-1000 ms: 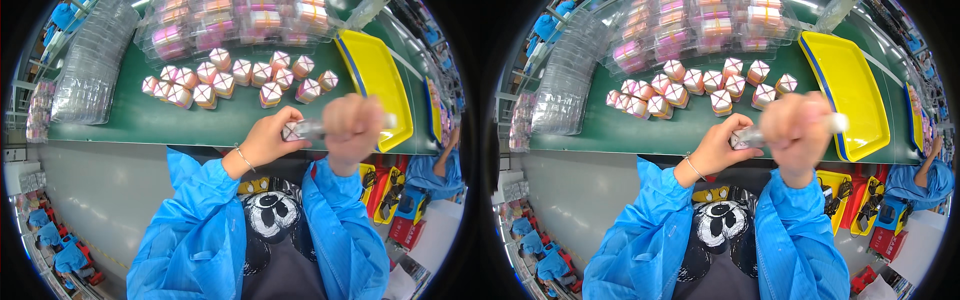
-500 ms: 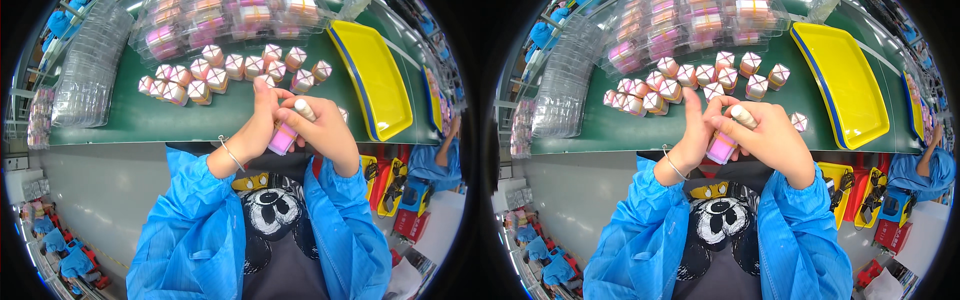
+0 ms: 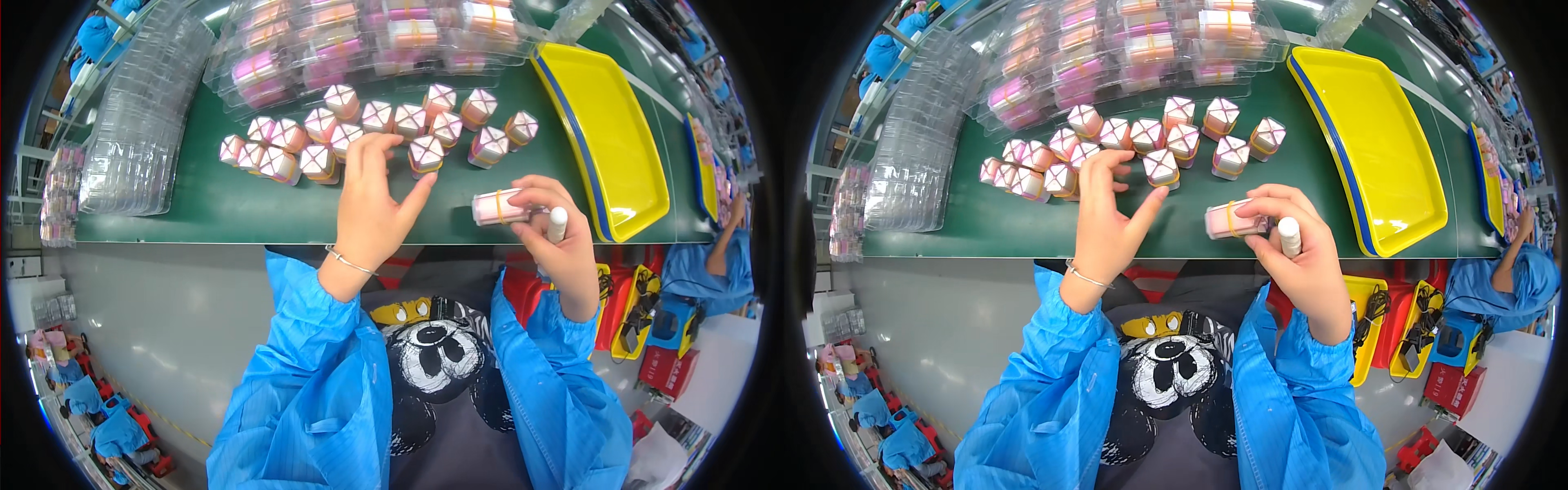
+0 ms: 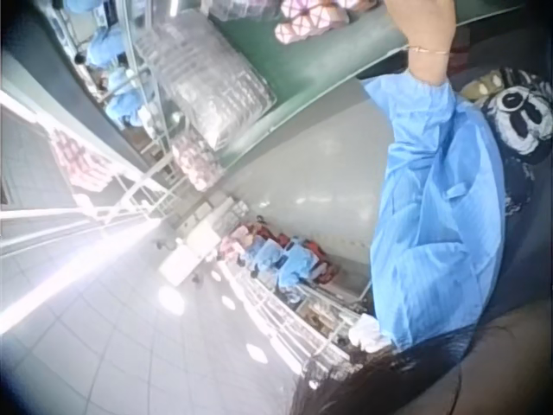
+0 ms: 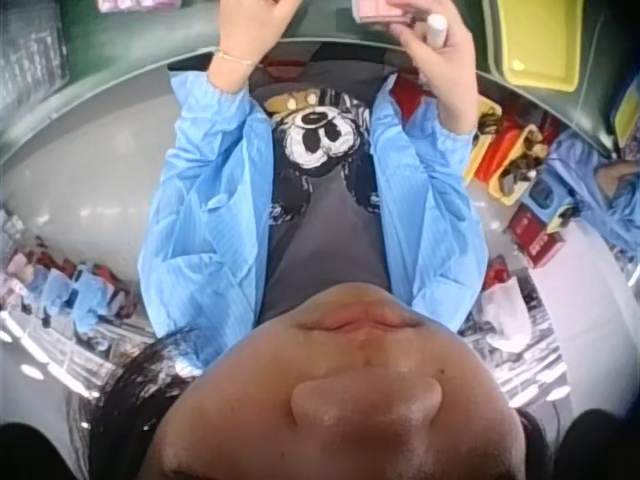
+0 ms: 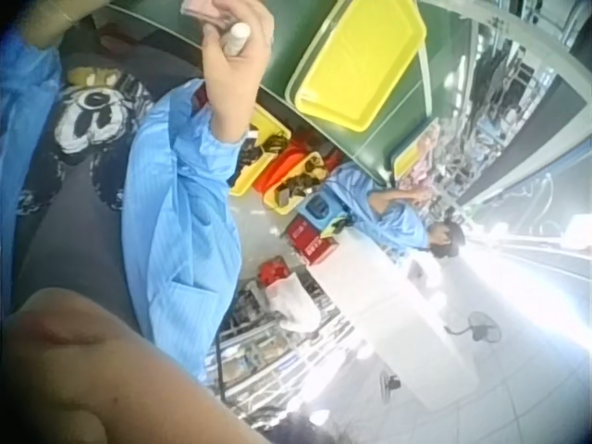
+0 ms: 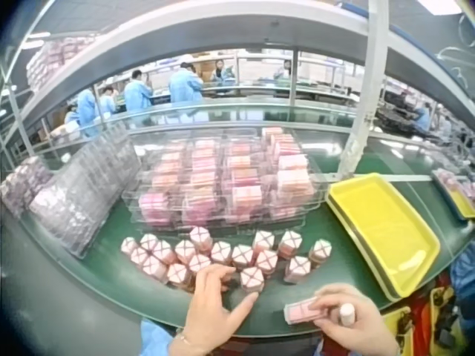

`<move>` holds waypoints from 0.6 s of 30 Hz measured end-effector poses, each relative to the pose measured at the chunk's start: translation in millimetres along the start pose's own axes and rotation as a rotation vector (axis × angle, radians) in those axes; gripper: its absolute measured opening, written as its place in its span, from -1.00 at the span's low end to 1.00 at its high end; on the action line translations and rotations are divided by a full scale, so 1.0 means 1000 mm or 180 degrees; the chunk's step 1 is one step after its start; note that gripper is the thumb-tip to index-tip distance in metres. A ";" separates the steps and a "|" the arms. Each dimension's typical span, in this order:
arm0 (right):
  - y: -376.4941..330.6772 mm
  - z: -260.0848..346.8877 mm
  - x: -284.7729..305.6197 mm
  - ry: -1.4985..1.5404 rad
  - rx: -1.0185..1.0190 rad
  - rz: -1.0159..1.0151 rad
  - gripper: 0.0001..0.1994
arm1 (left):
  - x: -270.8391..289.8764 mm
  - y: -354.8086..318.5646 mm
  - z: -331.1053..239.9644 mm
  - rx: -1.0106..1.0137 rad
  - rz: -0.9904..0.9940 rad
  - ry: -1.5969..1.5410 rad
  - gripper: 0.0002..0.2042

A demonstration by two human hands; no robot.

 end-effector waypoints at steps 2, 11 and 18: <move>0.001 0.003 -0.001 -0.0298 0.0084 -0.0121 -0.68 | -0.009 0.000 -0.001 -0.0009 0.0073 0.0249 -0.52; 0.010 0.024 -0.002 -0.1392 0.0225 -0.0764 -0.74 | -0.030 -0.008 -0.003 0.0131 0.0614 -0.0614 -0.57; 0.018 0.053 0.011 0.1588 0.1397 -0.1091 -0.79 | -0.035 -0.020 -0.015 -0.0259 0.1148 -0.0996 -0.55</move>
Point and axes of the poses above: each hand's wrist, its own y-axis towards the middle knuckle, its own x-axis out of the back of the hand, z = x × y, the point moved 7 cm from there along y, towards the middle knuckle, and after that the axes turned 9 degrees about y, right-handed, at the moved point
